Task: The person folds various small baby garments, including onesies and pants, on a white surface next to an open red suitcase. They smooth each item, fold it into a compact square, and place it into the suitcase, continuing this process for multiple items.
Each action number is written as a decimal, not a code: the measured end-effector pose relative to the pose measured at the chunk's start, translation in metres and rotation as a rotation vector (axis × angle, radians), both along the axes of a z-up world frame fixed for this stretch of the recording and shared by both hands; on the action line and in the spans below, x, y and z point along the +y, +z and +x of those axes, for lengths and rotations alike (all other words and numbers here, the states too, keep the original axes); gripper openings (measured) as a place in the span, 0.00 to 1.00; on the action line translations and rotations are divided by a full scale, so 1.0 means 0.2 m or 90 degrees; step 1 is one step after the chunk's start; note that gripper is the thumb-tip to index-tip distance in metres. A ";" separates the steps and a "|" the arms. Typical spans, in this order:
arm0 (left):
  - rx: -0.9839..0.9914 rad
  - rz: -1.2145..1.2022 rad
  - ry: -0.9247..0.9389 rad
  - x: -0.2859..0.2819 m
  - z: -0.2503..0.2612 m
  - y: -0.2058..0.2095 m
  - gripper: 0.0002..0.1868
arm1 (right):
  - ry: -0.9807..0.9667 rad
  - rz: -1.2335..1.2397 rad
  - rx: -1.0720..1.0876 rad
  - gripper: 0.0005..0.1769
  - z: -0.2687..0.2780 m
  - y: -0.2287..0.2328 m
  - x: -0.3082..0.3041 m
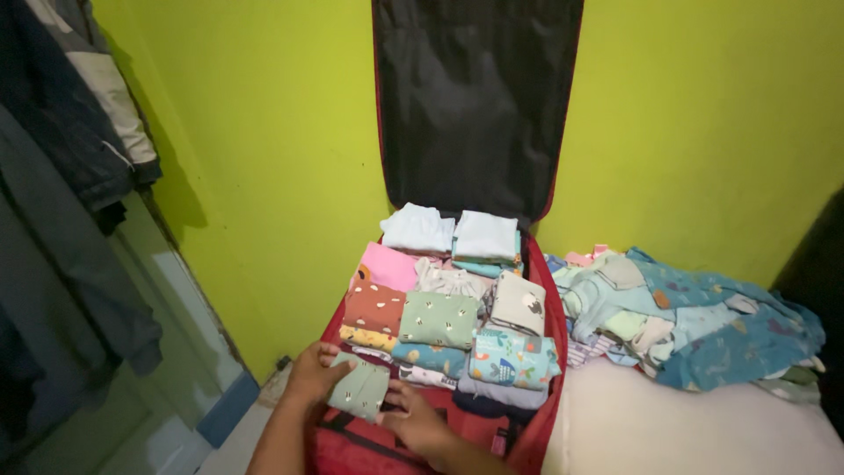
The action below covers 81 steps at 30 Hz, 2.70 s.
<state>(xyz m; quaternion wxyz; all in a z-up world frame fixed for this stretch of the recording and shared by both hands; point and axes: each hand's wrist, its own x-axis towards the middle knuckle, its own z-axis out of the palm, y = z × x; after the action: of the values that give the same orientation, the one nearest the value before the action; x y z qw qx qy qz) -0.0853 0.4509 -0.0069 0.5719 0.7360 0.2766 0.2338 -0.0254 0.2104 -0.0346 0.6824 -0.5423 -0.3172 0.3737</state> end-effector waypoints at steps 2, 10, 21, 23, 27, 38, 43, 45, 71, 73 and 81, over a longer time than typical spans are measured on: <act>0.002 0.051 0.014 0.04 0.03 -0.07 0.21 | 0.005 0.005 -0.028 0.40 0.03 -0.06 0.05; -0.002 0.188 0.091 0.06 0.07 -0.23 0.20 | 0.033 0.035 -0.005 0.48 0.06 -0.17 0.09; -0.090 0.271 0.178 -0.03 0.05 -0.02 0.15 | 0.019 0.041 0.007 0.45 0.08 -0.13 0.01; -0.236 0.264 0.161 -0.08 0.07 0.06 0.11 | 0.000 0.042 0.008 0.42 0.08 -0.10 -0.03; -0.262 0.202 0.116 -0.32 0.14 0.26 0.07 | -0.022 0.110 -0.010 0.33 0.08 0.10 -0.18; -0.366 -0.049 -0.247 -1.38 0.38 0.48 0.04 | -0.206 0.151 0.028 0.24 0.20 0.61 -1.09; -0.333 -0.063 -0.355 -1.84 0.48 0.29 0.05 | -0.424 0.025 -0.038 0.20 0.34 0.39 -1.52; -0.324 -0.057 -0.377 -2.00 0.52 0.18 0.04 | -0.488 -0.020 -0.058 0.18 0.41 0.23 -1.68; -0.160 -0.068 -0.487 -2.24 0.57 -0.29 0.03 | -0.530 0.000 -0.033 0.10 0.41 -0.20 -2.08; -0.147 -0.063 -0.467 -2.25 0.55 -0.29 0.04 | -0.538 0.017 0.033 0.10 0.39 -0.17 -2.08; -0.134 -0.033 -0.491 -2.22 0.66 -0.44 0.03 | -0.622 0.075 0.089 0.08 0.61 -0.01 -2.10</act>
<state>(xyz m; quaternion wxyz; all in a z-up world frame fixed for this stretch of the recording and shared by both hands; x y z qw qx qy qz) 0.0475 0.0074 -0.0949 0.6611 0.7434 -0.0743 0.0687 0.0972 -0.2091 -0.0368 0.8271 -0.5614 -0.0003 0.0272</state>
